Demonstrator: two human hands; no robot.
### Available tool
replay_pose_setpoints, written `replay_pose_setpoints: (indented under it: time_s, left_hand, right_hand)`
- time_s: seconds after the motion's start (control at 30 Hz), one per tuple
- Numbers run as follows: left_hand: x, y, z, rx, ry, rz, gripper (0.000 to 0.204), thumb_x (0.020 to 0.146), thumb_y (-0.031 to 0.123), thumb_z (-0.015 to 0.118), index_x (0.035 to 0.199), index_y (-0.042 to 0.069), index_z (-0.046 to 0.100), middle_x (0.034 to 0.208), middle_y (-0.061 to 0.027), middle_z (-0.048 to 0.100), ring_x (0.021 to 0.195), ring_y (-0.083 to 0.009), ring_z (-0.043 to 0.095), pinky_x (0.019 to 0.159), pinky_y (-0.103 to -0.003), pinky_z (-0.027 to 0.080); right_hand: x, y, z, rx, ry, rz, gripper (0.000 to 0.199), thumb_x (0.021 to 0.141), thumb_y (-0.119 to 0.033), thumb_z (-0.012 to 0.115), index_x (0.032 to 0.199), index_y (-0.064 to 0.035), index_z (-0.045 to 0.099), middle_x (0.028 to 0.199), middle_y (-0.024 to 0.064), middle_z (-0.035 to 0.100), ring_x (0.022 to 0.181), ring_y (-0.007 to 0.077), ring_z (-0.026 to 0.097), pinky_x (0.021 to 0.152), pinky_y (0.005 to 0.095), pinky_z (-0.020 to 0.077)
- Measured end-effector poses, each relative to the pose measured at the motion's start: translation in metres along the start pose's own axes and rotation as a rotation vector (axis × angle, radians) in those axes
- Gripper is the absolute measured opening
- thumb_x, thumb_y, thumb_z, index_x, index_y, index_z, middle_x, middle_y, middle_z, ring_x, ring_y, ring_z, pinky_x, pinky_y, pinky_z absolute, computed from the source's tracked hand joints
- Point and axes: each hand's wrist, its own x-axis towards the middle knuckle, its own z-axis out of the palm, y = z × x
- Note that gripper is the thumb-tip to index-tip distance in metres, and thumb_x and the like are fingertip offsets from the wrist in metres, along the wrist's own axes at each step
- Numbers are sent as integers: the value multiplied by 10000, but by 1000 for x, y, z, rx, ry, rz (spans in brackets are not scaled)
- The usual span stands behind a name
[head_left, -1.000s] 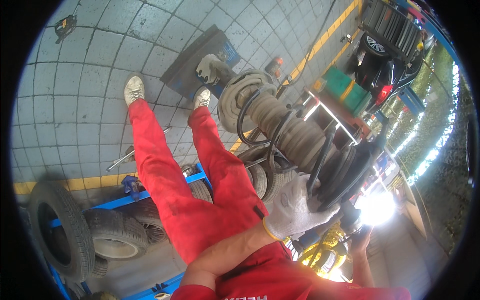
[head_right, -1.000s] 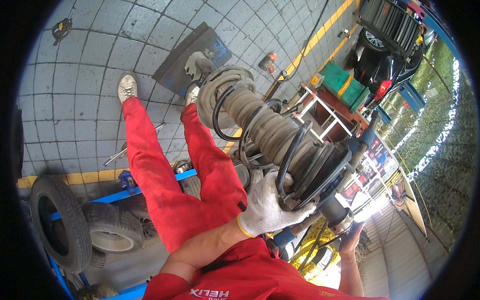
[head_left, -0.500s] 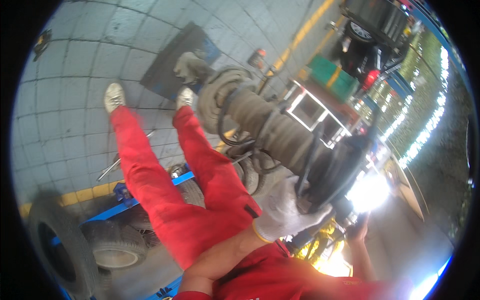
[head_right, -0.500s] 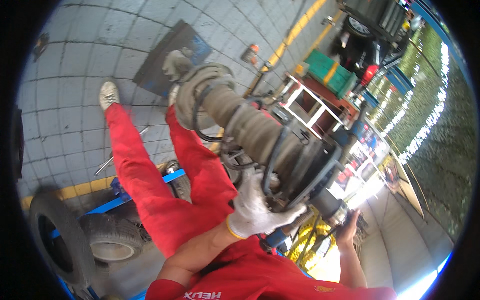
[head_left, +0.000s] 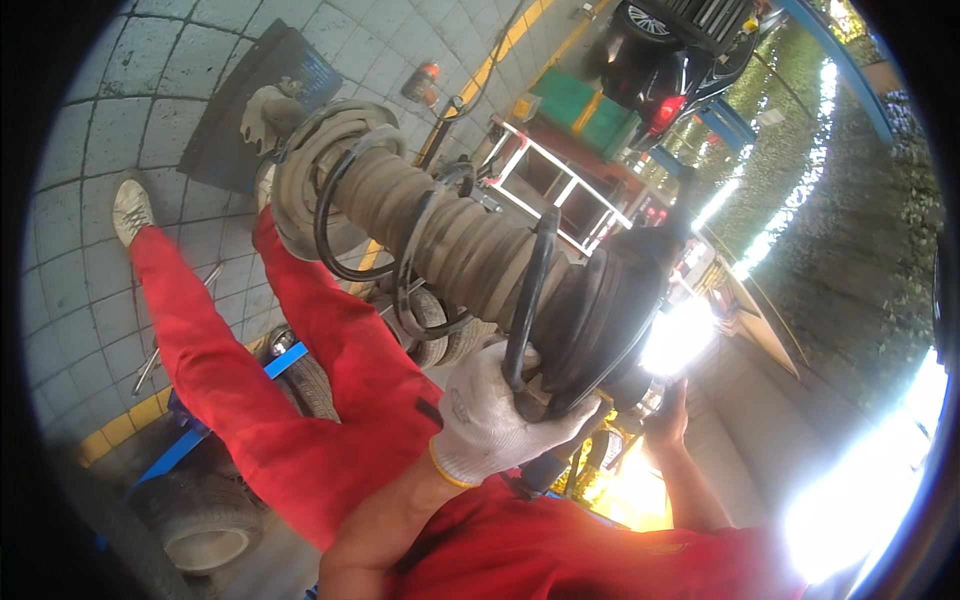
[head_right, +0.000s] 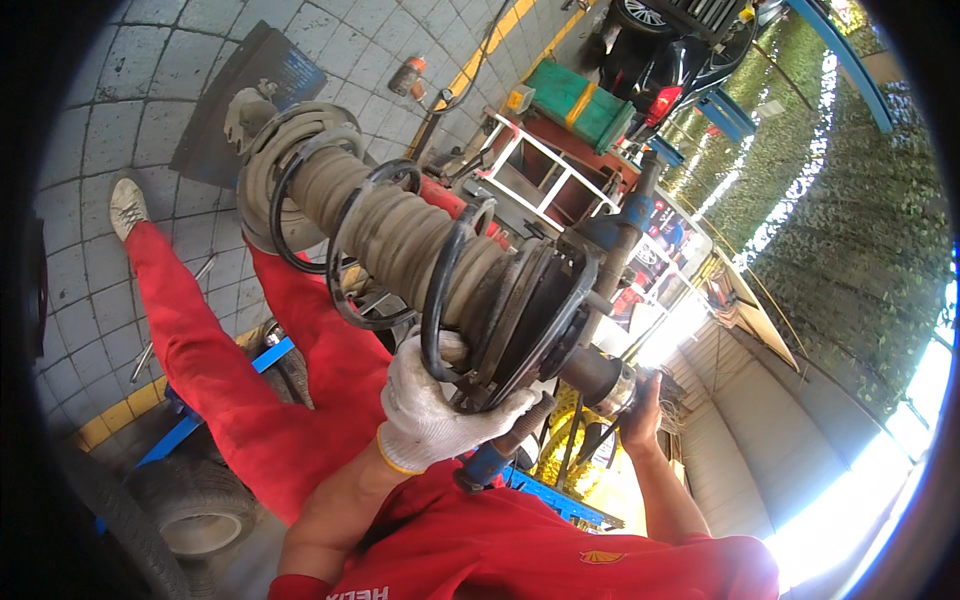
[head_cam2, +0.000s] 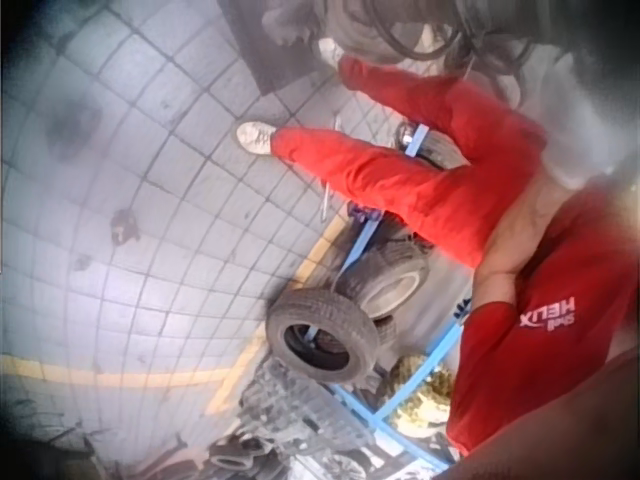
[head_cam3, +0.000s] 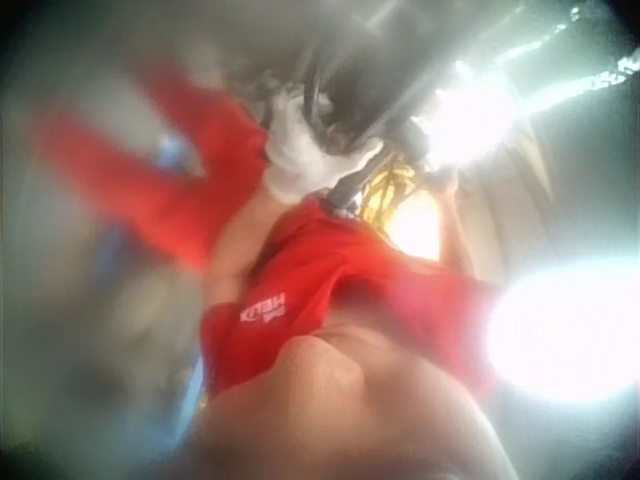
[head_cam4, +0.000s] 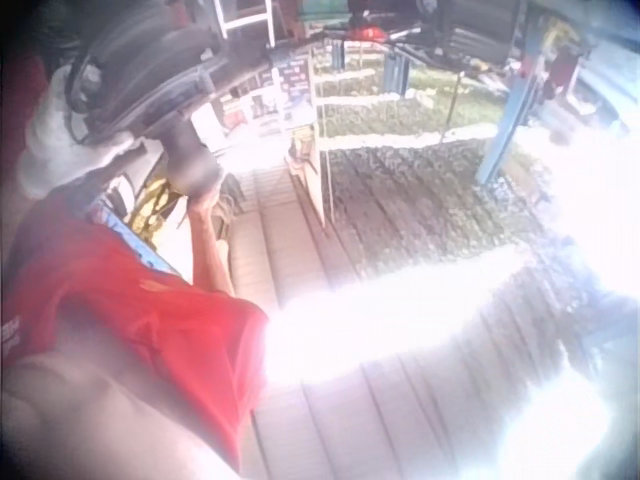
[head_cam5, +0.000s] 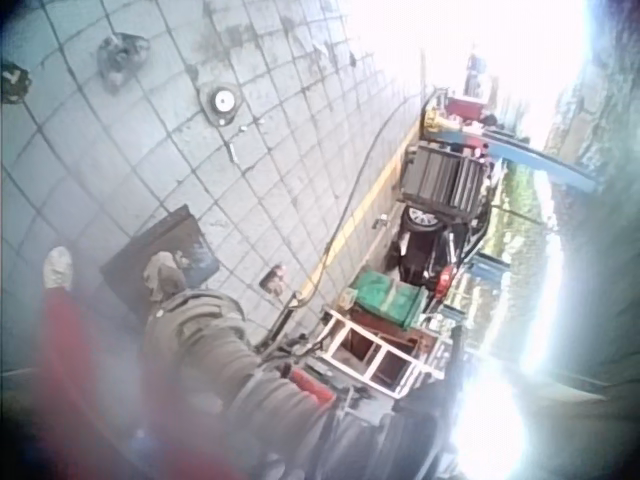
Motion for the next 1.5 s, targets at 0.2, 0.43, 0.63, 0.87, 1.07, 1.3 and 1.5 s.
replay_pose_setpoints:
  time_s: [0.2,0.43,0.63,0.87,1.07,1.3,1.5]
  left_hand:
    - [2,4,-6,-10,-75,-122,474,716,340,1067,844,93,683,767,-16,695,683,-226,683,647,-381,557]
    - [5,0,-5,26,-12,13,563,738,348,1069,964,52,647,829,-31,698,688,-213,683,639,-365,556]
    - [2,-2,-8,80,-29,67,714,756,357,1075,1129,5,579,834,-33,683,672,-178,698,608,-336,557]
    - [3,-4,-11,20,-92,-10,628,747,362,1072,989,46,586,728,13,702,573,-133,664,543,-325,539]
    - [-1,-14,-14,140,-89,100,816,676,409,1106,1125,9,555,879,-57,716,669,-195,715,621,-341,580]
    - [0,-14,-8,68,-63,16,811,638,394,1114,1107,13,573,815,-39,660,620,-182,645,596,-350,566]
    - [-6,-2,0,92,-22,-150,756,735,267,1042,1242,-5,552,950,-109,797,802,-212,791,774,-371,635]
  right_hand:
    - [-1,-3,0,115,-45,8,828,1151,-704,444,1524,18,605,1470,153,688,1331,296,678,1163,473,531]
    - [5,7,-4,140,-72,21,807,1163,-687,427,1527,11,604,1474,156,688,1338,303,677,1151,486,540]
    - [3,9,-6,228,-73,54,800,1166,-684,421,1509,12,615,1456,159,697,1323,314,683,1159,494,534]
    - [0,-1,4,239,16,43,776,1168,-667,438,1458,24,638,1422,169,711,1282,307,699,1162,475,532]
    - [-1,9,2,146,12,-59,759,1171,-646,451,1442,37,639,1404,173,710,1257,287,695,1139,457,533]
    - [13,29,-4,340,53,103,776,1148,-687,486,1323,46,671,1153,146,703,1041,258,701,863,411,603]
    - [23,29,-4,435,-33,169,759,1152,-673,487,1391,28,658,1362,190,688,995,299,742,812,441,619]
